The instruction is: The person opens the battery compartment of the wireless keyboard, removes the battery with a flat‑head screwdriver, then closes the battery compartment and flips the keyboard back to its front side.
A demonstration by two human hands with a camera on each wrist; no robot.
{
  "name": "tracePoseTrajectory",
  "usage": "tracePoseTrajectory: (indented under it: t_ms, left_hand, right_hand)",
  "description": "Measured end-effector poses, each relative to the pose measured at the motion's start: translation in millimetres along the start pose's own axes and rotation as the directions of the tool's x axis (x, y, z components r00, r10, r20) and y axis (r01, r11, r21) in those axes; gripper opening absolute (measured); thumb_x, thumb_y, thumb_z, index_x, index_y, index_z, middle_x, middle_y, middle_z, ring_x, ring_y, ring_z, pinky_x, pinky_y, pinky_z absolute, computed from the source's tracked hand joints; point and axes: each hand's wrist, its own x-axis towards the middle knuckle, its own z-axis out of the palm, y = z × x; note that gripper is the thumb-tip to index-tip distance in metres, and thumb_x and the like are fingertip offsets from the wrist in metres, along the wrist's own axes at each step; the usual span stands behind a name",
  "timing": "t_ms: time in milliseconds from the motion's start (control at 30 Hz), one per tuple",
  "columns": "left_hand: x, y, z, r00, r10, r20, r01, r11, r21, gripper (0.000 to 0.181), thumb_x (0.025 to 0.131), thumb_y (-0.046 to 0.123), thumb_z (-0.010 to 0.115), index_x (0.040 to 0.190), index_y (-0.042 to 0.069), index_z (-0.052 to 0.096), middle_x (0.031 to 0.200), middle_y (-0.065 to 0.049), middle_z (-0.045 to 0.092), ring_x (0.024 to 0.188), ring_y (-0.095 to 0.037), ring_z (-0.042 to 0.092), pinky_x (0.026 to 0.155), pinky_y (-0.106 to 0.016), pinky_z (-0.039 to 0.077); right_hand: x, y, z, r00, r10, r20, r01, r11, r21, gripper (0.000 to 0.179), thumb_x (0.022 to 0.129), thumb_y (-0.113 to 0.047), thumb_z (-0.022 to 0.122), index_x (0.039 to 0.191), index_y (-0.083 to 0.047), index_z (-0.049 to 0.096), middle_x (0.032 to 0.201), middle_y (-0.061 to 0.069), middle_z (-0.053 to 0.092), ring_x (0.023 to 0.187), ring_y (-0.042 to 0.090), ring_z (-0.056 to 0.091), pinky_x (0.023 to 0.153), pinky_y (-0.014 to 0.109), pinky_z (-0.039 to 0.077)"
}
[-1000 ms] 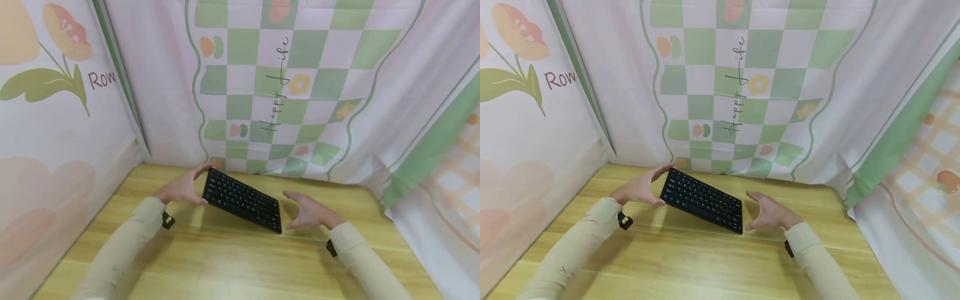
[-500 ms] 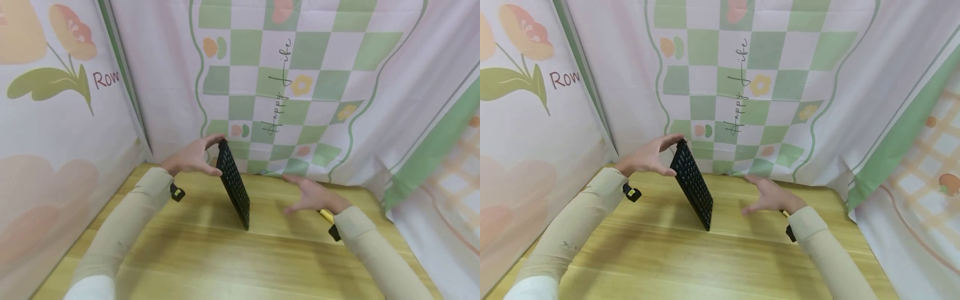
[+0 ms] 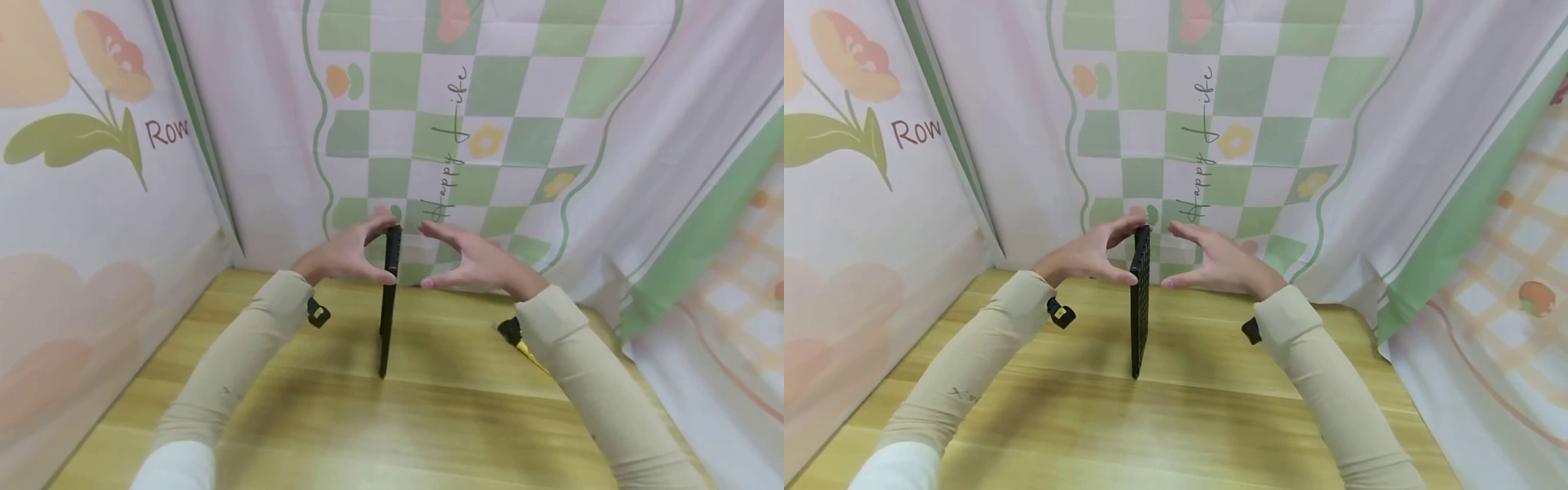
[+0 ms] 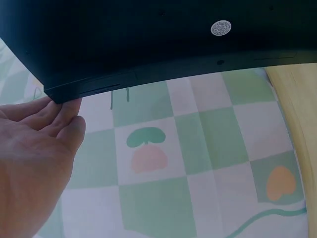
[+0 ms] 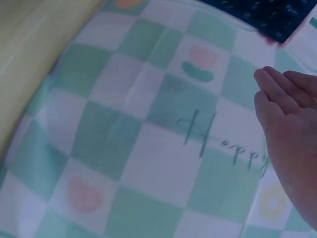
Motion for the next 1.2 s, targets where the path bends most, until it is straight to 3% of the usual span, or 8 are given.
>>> tracePoseTrajectory:
  t_ms: [400, 733, 933, 1200]
  left_hand:
    - [3.1, 1.4, 8.0, 1.0, -0.009, 0.0, 0.009, 1.0, -0.009, 0.121, 0.081, 0.041, 0.091, 0.17, 0.008, 0.015, 0.177, -0.008, 0.024, 0.163, -0.024, 0.025, 0.135, -0.04, 0.02]
    - [4.9, -1.5, 9.8, 0.999, 0.043, 0.014, -0.042, 0.999, -0.015, 0.123, 0.08, 0.031, 0.094, 0.17, 0.006, 0.014, 0.177, -0.008, 0.024, 0.164, -0.024, 0.024, 0.136, -0.04, 0.02]
    - [1.6, -8.2, 17.0, 0.999, -0.004, 0.042, 0.003, 0.999, 0.033, 0.126, 0.076, 0.038, 0.096, 0.169, 0.008, 0.016, 0.174, -0.009, 0.03, 0.162, -0.025, 0.028, 0.135, -0.046, 0.021]
    - [-12.1, -31.3, 30.3, 0.986, -0.1, 0.131, 0.092, 0.994, 0.067, 0.128, 0.075, 0.043, 0.095, 0.17, 0.009, 0.016, 0.175, -0.01, 0.027, 0.162, -0.031, 0.026, 0.134, -0.052, 0.022]
  right_hand:
    - [19.3, -19.4, 10.0, 0.999, -0.032, -0.026, 0.031, 0.998, -0.046, 0.116, 0.081, -0.058, 0.086, 0.17, -0.02, 0.021, 0.175, 0.003, 0.029, 0.162, 0.027, 0.028, 0.131, 0.061, 0.027]
    - [21.2, -24.1, 6.0, 1.0, -0.013, -0.024, 0.012, 0.999, -0.032, 0.117, 0.08, -0.056, 0.089, 0.17, -0.019, 0.023, 0.174, 0.004, 0.032, 0.162, 0.027, 0.029, 0.131, 0.059, 0.027]
    - [10.1, -19.7, -6.5, 1.0, 0.027, -0.006, -0.027, 0.998, -0.052, 0.114, 0.079, -0.05, 0.091, 0.168, -0.012, 0.029, 0.17, 0.01, 0.039, 0.159, 0.033, 0.033, 0.129, 0.063, 0.029]
    - [-26.6, -9.2, -33.9, 0.997, 0.062, 0.044, -0.05, 0.97, -0.237, 0.119, 0.075, -0.054, 0.092, 0.165, -0.005, 0.033, 0.164, 0.017, 0.047, 0.153, 0.041, 0.042, 0.125, 0.064, 0.034]
